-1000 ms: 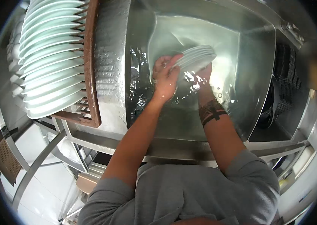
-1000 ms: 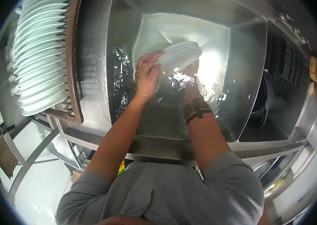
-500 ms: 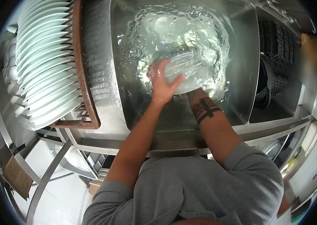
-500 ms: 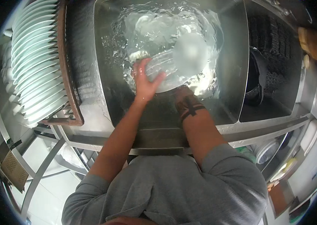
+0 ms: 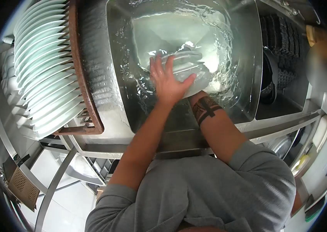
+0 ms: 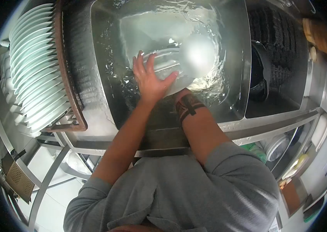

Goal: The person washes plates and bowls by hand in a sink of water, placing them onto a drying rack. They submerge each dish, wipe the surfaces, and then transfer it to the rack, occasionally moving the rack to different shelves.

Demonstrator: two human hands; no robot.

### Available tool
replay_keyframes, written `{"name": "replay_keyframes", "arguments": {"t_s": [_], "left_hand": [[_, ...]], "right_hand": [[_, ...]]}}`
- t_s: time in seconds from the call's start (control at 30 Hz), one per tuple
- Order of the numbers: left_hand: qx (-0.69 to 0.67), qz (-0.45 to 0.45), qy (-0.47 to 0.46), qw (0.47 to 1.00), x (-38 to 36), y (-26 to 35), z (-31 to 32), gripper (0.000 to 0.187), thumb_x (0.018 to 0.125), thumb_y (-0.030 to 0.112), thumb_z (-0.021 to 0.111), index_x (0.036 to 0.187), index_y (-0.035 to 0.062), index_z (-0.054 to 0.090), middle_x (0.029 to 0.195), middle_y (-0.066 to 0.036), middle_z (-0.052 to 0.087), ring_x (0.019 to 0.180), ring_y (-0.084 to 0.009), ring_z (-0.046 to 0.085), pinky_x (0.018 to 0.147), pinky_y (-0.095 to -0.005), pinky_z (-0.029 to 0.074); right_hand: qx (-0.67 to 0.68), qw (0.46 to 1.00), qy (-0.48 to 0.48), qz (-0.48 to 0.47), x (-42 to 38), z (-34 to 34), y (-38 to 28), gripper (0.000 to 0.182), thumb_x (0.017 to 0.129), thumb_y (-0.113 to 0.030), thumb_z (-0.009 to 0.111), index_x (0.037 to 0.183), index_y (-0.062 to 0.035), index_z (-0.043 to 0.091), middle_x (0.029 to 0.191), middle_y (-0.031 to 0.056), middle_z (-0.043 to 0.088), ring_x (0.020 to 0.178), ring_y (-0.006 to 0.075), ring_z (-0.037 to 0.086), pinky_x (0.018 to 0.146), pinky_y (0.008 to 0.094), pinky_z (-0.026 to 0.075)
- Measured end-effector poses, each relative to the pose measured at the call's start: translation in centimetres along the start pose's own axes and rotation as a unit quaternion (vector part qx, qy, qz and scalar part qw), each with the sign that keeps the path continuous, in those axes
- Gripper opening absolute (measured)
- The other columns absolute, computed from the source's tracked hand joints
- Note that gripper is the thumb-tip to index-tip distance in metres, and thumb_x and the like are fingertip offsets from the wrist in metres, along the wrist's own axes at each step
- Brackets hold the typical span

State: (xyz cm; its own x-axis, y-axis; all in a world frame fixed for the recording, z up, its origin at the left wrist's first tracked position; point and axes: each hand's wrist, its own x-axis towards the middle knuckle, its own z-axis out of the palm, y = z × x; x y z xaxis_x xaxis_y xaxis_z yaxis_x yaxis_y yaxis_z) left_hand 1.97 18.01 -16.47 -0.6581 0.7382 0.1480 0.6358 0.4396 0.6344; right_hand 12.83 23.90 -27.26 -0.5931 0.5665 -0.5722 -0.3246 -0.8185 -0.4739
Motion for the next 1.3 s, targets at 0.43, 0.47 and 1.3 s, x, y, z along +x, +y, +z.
{"name": "replay_keyframes", "arguments": {"t_s": [0.43,0.47,1.3], "left_hand": [[-0.009,0.037,-0.029,0.999,-2.8,-5.1,0.5,0.079,0.082,0.044,0.082,0.149,0.0151,0.052,0.155,-0.025,0.036,0.141,-0.0484,0.034,0.119,-0.0576,0.031],[-0.007,0.048,-0.041,0.998,-2.4,-3.5,-0.4,0.072,0.085,0.038,0.081,0.148,0.0148,0.054,0.152,-0.023,0.040,0.141,-0.0458,0.036,0.118,-0.0562,0.033],[-0.003,0.414,0.006,0.910,2.1,6.8,-40.2,0.043,0.079,-0.003,0.060,0.118,0.0098,0.075,0.102,-0.010,0.076,0.091,-0.0288,0.074,0.080,-0.0413,0.061]], "right_hand": [[0.033,0.999,-0.002,-0.021,-0.9,2.2,0.7,0.057,0.105,-0.040,0.047,0.152,-0.0082,0.041,0.149,0.0125,0.052,0.138,0.0286,0.049,0.116,0.0447,0.040],[0.040,0.999,-0.004,-0.023,-1.5,2.4,0.6,0.057,0.105,-0.040,0.047,0.152,-0.0082,0.041,0.149,0.0125,0.052,0.138,0.0286,0.048,0.116,0.0447,0.040],[0.197,0.958,-0.209,-0.025,-18.9,19.3,-4.4,0.058,0.107,-0.040,0.043,0.154,-0.0083,0.039,0.153,0.0124,0.047,0.142,0.0293,0.043,0.120,0.0452,0.035]]}}
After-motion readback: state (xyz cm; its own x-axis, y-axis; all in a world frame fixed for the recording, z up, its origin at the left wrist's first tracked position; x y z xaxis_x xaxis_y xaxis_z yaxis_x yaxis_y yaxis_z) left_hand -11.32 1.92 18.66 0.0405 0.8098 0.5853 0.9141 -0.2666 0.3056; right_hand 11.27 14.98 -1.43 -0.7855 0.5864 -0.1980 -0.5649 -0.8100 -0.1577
